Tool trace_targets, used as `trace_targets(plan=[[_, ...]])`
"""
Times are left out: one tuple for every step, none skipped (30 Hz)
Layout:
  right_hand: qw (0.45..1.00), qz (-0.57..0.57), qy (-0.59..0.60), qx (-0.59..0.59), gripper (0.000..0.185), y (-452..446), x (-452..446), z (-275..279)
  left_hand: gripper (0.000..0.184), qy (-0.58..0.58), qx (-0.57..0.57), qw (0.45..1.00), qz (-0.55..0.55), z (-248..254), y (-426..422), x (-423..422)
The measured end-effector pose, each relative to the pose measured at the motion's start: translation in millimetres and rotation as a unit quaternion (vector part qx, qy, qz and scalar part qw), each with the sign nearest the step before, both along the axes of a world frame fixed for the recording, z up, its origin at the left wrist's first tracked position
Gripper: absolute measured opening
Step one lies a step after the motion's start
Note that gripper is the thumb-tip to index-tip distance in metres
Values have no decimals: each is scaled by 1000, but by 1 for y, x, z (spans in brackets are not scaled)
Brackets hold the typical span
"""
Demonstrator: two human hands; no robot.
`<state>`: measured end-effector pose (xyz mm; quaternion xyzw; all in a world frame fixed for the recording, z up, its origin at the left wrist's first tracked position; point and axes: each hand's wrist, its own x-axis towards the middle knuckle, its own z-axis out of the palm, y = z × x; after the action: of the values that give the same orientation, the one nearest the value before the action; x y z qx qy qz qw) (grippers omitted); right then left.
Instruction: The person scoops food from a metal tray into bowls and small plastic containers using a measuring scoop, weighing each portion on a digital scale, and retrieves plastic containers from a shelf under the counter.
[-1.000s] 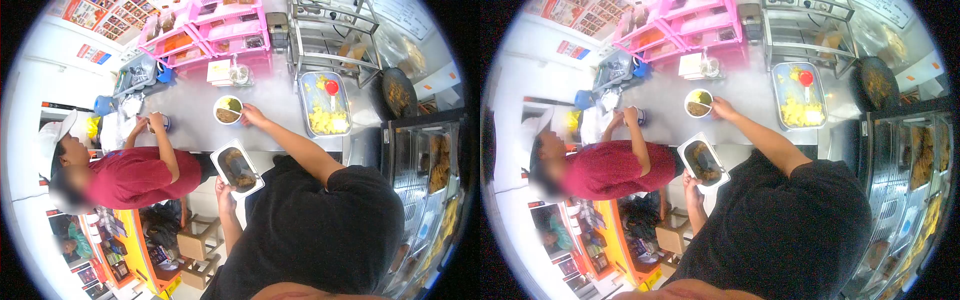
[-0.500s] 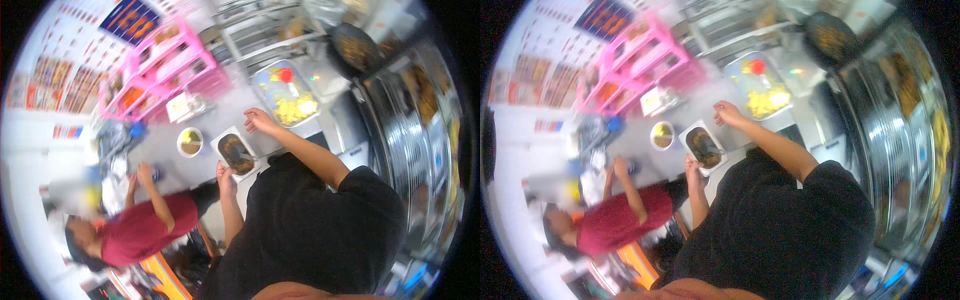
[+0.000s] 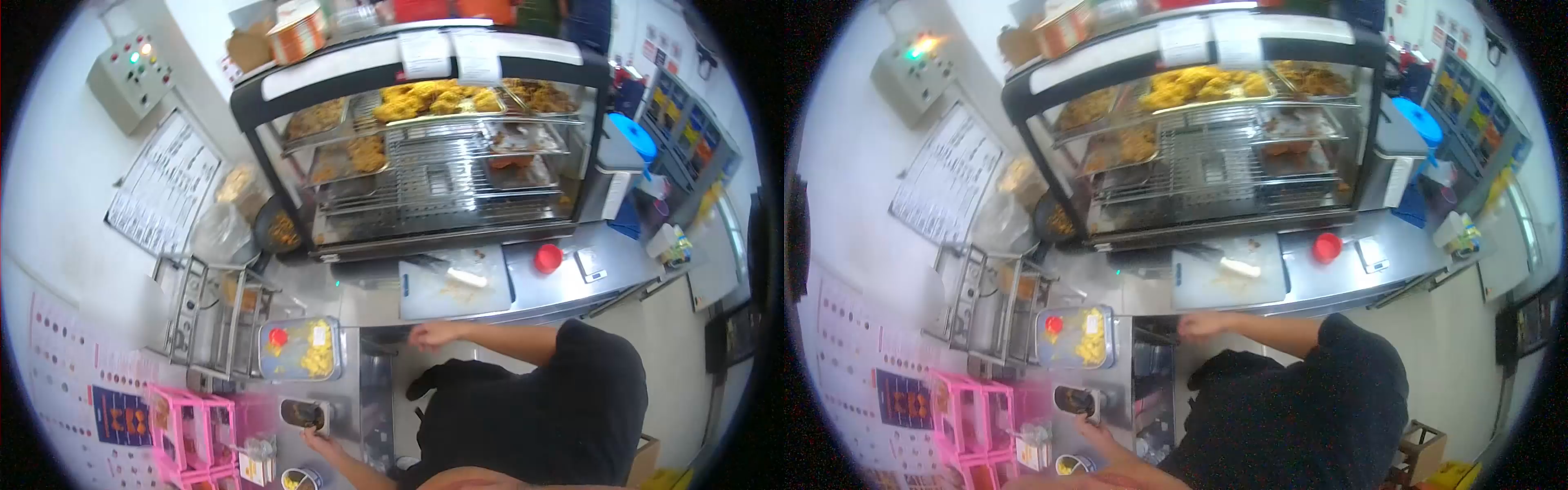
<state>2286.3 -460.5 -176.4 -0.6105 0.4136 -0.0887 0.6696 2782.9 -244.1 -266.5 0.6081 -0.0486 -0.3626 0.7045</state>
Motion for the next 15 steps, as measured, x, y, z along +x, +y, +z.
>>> trace_targets(plan=[[998,0,-23,60,35,23,-30,-39,29,8,-10,1000,-8,-6,-9,-1],[991,4,-49,123,37,52,-63,-82,27,41,1,999,-5,3,-10,-15],[986,89,128,-59,46,88,-86,-123,26,72,12,997,1,42,-5,-36],[955,139,251,-80,56,127,-106,-93,26,104,24,994,9,69,0,-56],[950,157,261,-63,61,167,-130,-92,28,104,34,993,38,69,10,-68],[969,62,239,12,58,203,-147,-89,31,101,47,991,71,70,22,-78],[970,45,234,58,55,220,-164,-92,34,97,61,988,105,69,36,-87],[967,26,230,103,52,237,-182,-98,36,67,67,990,108,63,54,-106],[959,85,245,119,50,237,-201,-117,39,36,74,990,111,53,75,-134],[947,143,257,133,47,239,-211,-128,41,5,80,990,112,38,95,-154],[932,149,294,152,45,238,-215,-119,43,42,137,987,79,-9,126,-166],[916,152,331,167,42,230,-222,-104,45,79,191,978,41,-52,154,-179],[898,156,368,183,39,226,-226,-94,45,112,258,959,-30,-69,166,-204],[886,267,345,159,34,224,-243,-147,44,138,302,939,-95,-67,159,-233],[914,240,299,133,34,218,-245,-136,44,152,325,921,-153,-72,150,-253]])
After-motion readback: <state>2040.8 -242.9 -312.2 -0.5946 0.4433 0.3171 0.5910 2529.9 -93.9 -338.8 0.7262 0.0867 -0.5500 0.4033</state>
